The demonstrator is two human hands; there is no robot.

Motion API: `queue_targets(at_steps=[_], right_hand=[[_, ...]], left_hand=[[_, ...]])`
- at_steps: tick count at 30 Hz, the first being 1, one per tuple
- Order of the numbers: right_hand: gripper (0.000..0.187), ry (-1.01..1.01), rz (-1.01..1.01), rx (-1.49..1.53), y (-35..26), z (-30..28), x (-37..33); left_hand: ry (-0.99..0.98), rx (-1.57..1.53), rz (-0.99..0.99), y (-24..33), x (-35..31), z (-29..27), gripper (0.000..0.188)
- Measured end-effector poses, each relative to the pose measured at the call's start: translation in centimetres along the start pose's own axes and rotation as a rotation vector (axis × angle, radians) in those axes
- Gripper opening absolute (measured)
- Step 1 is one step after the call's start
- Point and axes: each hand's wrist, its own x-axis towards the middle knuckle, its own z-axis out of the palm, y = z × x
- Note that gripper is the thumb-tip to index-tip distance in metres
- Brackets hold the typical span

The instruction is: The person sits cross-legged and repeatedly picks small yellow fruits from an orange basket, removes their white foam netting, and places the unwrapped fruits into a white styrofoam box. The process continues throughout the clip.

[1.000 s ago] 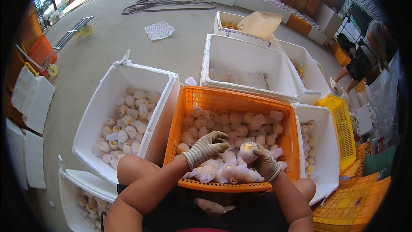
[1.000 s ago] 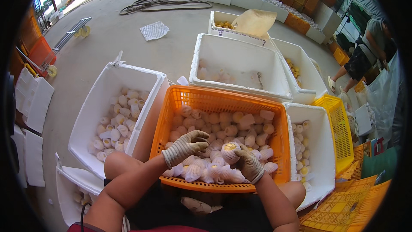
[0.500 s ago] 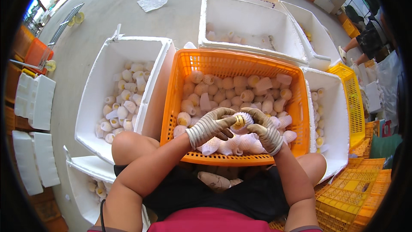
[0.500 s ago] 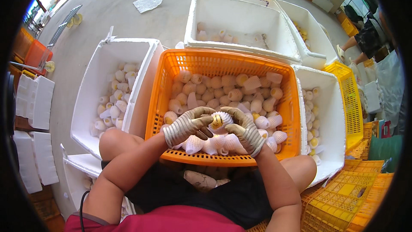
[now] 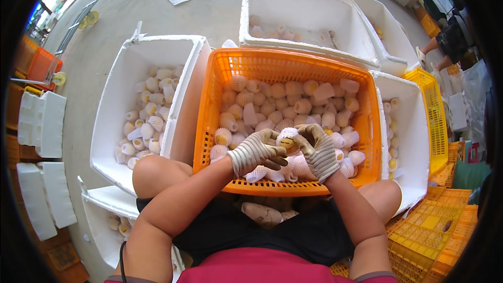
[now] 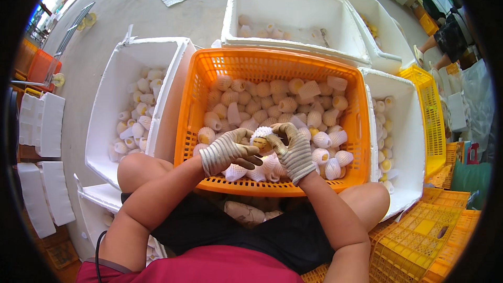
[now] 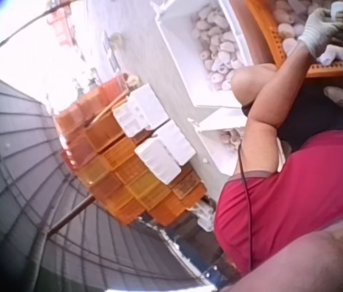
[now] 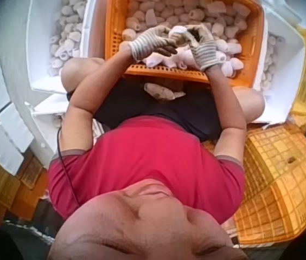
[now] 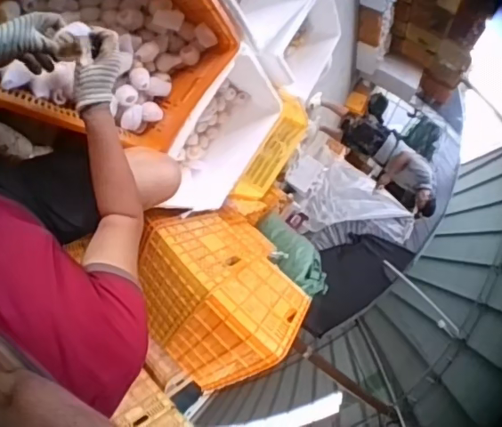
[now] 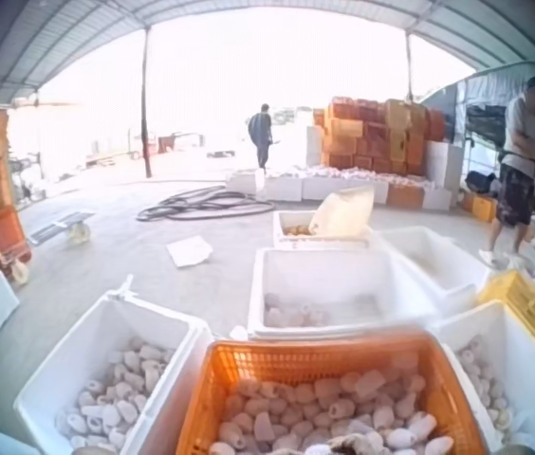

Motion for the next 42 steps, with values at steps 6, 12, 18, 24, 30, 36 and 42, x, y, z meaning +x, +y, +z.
queue_targets(at_steps=[6, 12, 18, 24, 30, 36, 42], right_hand=[[0.009, 0.018, -0.133, -0.346, 0.1, -0.6, -0.2], [0.010, 0.122, -0.231, -0.704, -0.3, -1.0, -0.1], [0.012, 0.057, -0.117, -0.513, 0.0, -1.6, 0.0], [0.016, -0.028, 0.002, -0.031, -1.6, -1.3, -0.1], [0.020, -0.294, -0.677, -0.610, -3.6, -0.9, -1.2], [0.021, -0.466, -0.979, -0.962, -4.2, -0.2, -2.4], [0.023, -0.526, -1.005, -0.997, -4.5, 0.4, -2.7]], left_hand=[[0.124, -0.051, -0.056, -0.9, 0.6, -0.2, 0.024], [0.193, 0.013, -0.101, -0.7, 0.6, -0.8, 0.015], [0.208, -0.003, -0.101, -0.4, 0.4, -0.9, 0.010], [0.120, -0.111, -0.100, -0.9, 0.5, -0.6, 0.012], [-0.044, -0.408, -0.144, 0.3, 0.0, -1.1, 0.047], [-0.081, -0.229, -0.055, -1.1, 0.6, -0.5, 0.043], [-0.143, -0.421, -0.157, -1.2, 1.2, -1.4, 0.034]])
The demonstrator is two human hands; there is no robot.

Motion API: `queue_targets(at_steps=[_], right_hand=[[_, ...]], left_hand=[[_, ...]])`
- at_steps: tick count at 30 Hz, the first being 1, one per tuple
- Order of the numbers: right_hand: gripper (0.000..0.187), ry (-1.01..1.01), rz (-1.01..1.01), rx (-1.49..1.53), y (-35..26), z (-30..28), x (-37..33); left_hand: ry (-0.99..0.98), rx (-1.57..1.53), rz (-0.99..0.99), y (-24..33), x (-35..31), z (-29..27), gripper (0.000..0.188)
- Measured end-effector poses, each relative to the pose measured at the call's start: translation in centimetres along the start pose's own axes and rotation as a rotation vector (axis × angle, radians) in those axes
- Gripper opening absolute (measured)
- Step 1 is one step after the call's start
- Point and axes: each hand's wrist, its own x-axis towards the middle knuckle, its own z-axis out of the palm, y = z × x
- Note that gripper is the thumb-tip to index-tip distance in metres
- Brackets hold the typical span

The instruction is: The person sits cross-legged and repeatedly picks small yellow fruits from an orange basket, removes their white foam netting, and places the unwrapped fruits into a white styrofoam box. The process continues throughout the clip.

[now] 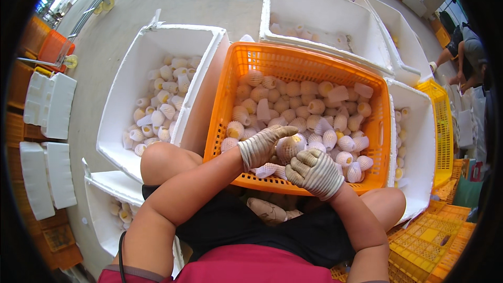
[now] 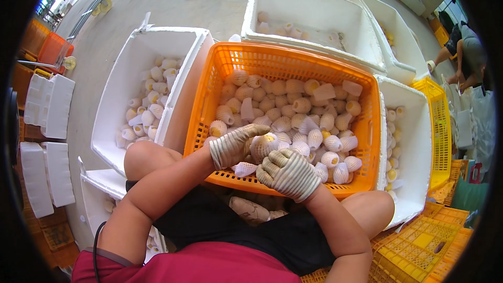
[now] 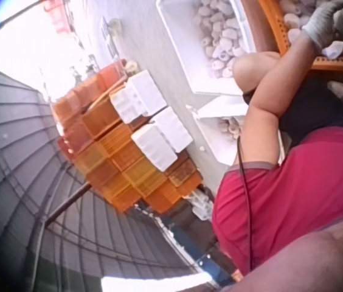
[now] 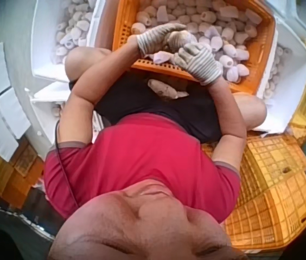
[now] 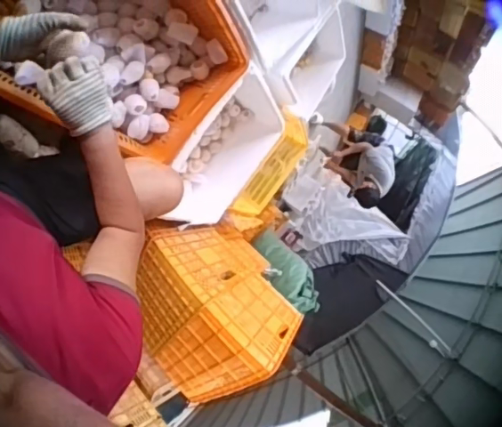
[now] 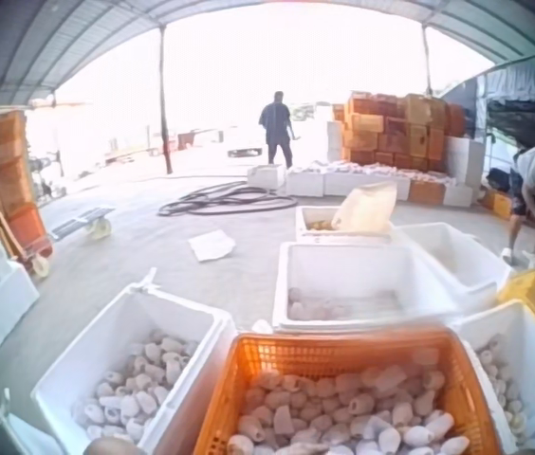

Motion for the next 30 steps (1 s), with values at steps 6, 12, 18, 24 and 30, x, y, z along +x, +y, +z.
queue_targets(at_steps=[6, 12, 18, 24, 30], right_hand=[[0.024, 0.313, 0.566, 0.559, 1.2, 2.1, -0.6], [0.040, 0.198, 0.984, 0.675, 1.5, 2.4, -0.2], [0.011, 0.284, 0.802, 0.387, 1.5, 3.6, -1.3], [0.015, 0.352, 0.881, 0.561, 1.4, 3.3, -1.1], [0.016, 0.410, 0.898, 0.653, 1.7, 3.6, -1.4]], left_hand=[[0.131, 0.098, 0.218, 0.0, -0.4, 0.5, 0.039], [0.146, 0.418, 0.322, -2.3, -0.4, 1.9, 0.069], [0.163, 0.251, 0.231, -1.9, -0.3, 2.1, 0.054], [0.014, -0.050, 0.151, -0.9, 0.0, 0.0, 0.040], [-0.013, -0.087, 0.154, -0.6, 0.0, 0.1, 0.040]])
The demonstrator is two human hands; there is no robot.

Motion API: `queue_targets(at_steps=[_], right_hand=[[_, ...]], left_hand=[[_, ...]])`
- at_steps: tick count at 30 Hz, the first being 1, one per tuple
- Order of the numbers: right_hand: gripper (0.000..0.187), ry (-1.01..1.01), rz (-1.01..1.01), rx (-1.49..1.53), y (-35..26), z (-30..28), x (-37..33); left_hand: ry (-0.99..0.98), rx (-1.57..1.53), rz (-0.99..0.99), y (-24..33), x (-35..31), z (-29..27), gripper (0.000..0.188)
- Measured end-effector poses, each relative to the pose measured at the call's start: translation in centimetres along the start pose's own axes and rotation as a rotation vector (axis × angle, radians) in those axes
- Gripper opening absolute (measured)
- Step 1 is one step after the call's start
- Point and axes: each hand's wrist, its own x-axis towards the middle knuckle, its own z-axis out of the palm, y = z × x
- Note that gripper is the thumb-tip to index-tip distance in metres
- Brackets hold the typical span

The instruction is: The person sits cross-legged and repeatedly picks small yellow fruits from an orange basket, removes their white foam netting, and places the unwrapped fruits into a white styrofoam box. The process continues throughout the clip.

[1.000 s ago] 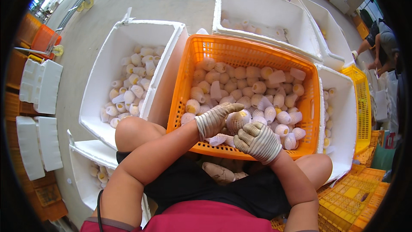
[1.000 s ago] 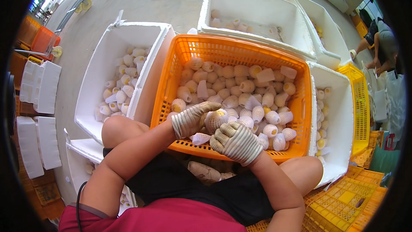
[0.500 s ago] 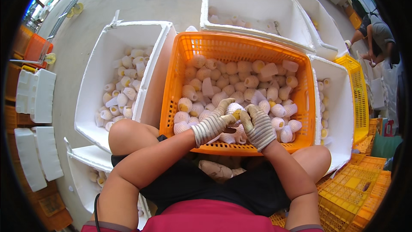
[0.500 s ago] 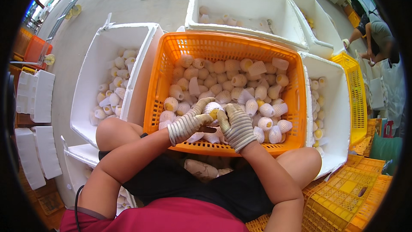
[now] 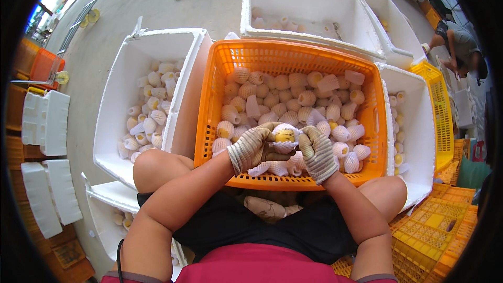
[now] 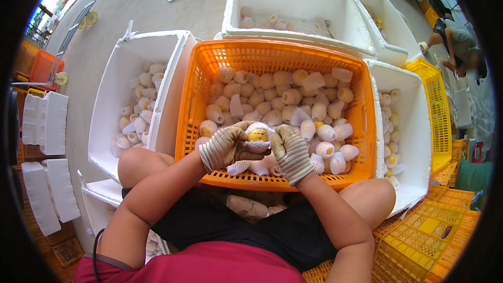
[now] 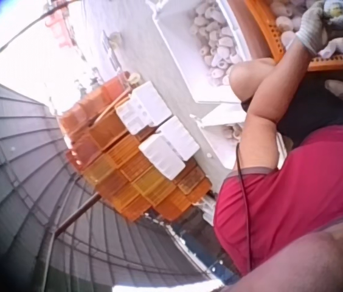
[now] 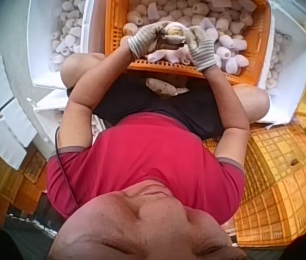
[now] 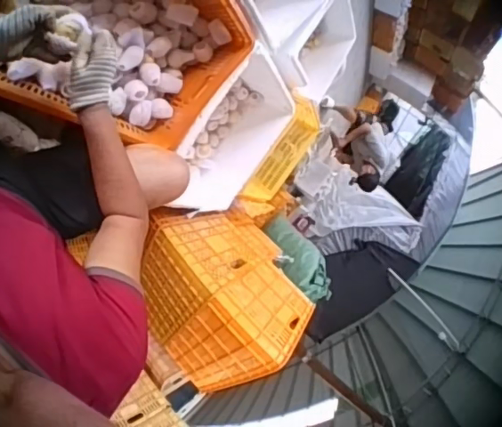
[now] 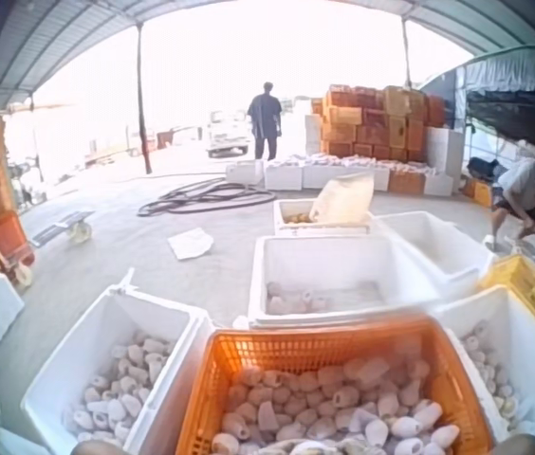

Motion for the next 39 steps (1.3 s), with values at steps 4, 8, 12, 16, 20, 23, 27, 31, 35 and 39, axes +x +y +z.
queue_targets(at_steps=[4, 8, 12, 16, 20, 23, 27, 31, 35, 39], right_hand=[[0.014, -0.026, 0.051, 0.089, 0.4, -0.3, 0.1], [0.013, -0.027, 0.243, 0.392, -0.1, -0.7, 0.7], [0.030, -0.006, 0.496, 1.010, 0.1, -0.4, 1.0], [0.042, -0.112, 0.640, 1.256, 0.8, 0.0, 1.0], [0.043, -0.194, 0.578, 1.125, 0.6, 0.2, 0.9], [0.049, -0.258, 0.616, 1.166, 1.1, 0.2, 0.9], [0.051, -0.230, 0.655, 1.195, 0.3, -0.4, 0.7], [0.044, -0.162, 0.618, 1.227, -0.3, -1.4, 1.3], [0.040, -0.195, 0.599, 1.115, 2.5, -0.9, 1.1], [0.036, 0.043, 0.822, 1.176, 2.2, -0.3, 4.8]], left_hand=[[-0.056, 0.021, 0.092, -0.2, 0.1, -0.2, 0.038], [-0.019, 0.022, 0.133, 0.6, -0.4, 0.5, 0.037], [0.192, 0.345, 0.166, 0.3, -0.2, 1.1, 0.040], [0.302, 0.669, 0.223, 0.5, -0.5, 2.0, 0.036], [0.305, 0.753, 0.342, -0.2, -0.3, 2.1, 0.035], [0.298, 0.641, 0.320, -0.2, -0.3, 1.5, 0.033], [0.361, 0.564, 0.297, 0.6, -1.1, 2.4, 0.033], [0.387, 0.444, 0.348, 1.5, -1.3, 1.9, 0.029], [0.393, 0.320, 0.353, 1.8, -1.1, 1.5, 0.026], [0.384, 0.277, 0.357, 2.4, -1.2, 1.7, 0.023]])
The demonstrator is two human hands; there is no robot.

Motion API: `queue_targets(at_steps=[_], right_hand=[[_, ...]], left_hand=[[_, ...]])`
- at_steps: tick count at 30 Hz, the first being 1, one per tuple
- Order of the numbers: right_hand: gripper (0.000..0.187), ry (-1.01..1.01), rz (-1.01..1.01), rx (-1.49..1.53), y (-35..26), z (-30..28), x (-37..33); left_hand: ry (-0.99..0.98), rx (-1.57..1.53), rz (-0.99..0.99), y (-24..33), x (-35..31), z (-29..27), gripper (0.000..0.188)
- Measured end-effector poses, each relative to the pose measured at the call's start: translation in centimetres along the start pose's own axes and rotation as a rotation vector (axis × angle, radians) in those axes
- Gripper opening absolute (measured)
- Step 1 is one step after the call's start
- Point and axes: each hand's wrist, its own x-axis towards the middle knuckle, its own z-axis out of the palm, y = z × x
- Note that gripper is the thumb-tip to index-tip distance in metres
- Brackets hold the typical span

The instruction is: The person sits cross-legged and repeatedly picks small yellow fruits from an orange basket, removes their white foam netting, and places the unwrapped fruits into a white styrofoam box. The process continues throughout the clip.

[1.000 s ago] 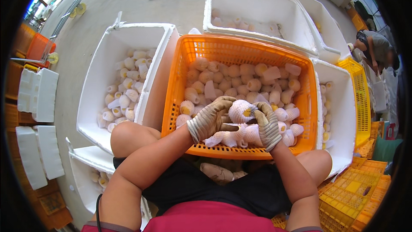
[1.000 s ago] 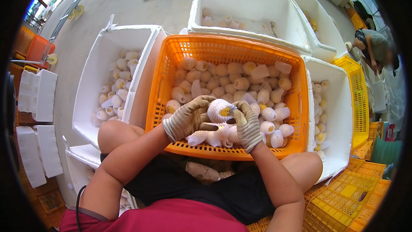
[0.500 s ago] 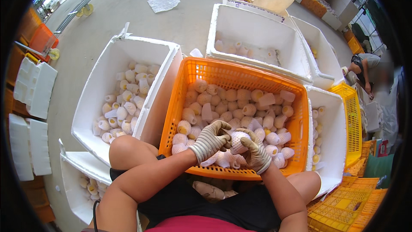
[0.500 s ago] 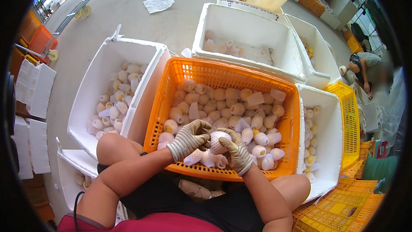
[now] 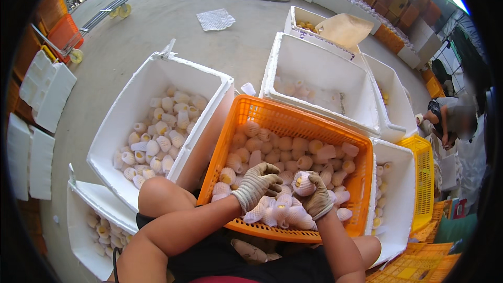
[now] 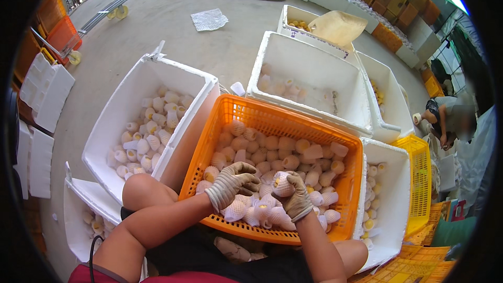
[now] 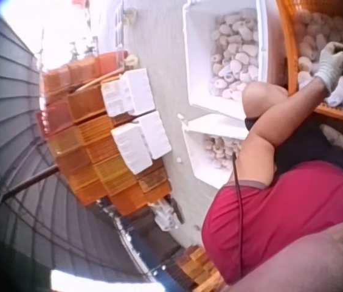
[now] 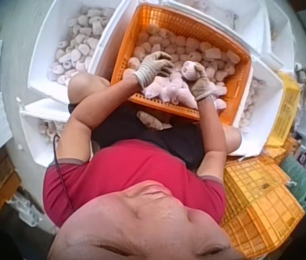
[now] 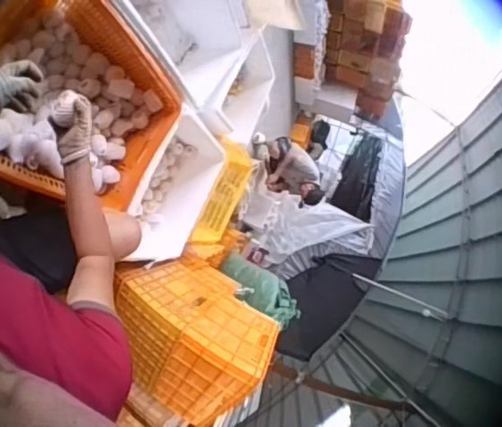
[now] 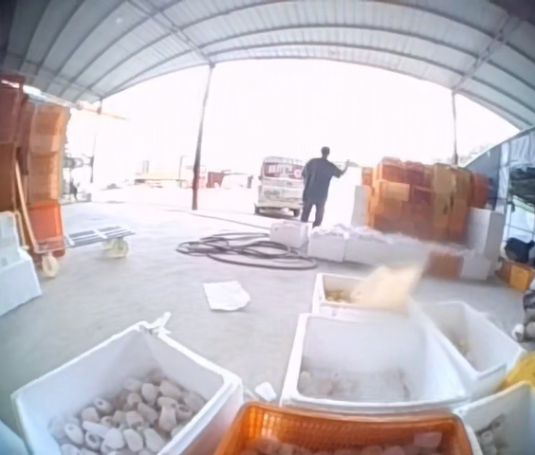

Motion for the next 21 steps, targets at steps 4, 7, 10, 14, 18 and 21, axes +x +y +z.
queue_targets(at_steps=[4, 7, 10, 14, 18, 21], right_hand=[[0.043, -0.099, -0.105, 0.270, -8.6, 4.7, 7.1], [0.053, -0.005, -0.360, 0.211, -13.3, 7.6, 10.7], [0.045, 0.058, -0.368, -0.350, -12.2, 6.6, 13.1], [0.054, 0.191, -0.363, -1.807, -5.7, 0.6, 12.8], [0.078, 0.487, -0.082, -2.070, -1.4, -3.0, 14.0], [0.079, 0.501, 0.017, -2.034, -0.2, -2.0, 15.1]], left_hand=[[0.004, -0.030, 0.035, 0.9, 0.7, 0.0, 0.020], [0.052, -0.084, 0.074, 2.4, 1.1, -0.6, 0.021], [0.118, -0.117, 0.088, 3.7, 1.3, -1.0, 0.023], [0.085, -0.153, 0.081, 4.0, 1.6, -1.2, 0.022], [0.057, -0.152, 0.038, 3.2, 1.8, -1.1, 0.018], [0.064, -0.123, 0.024, 2.9, 2.0, -1.2, 0.015]])
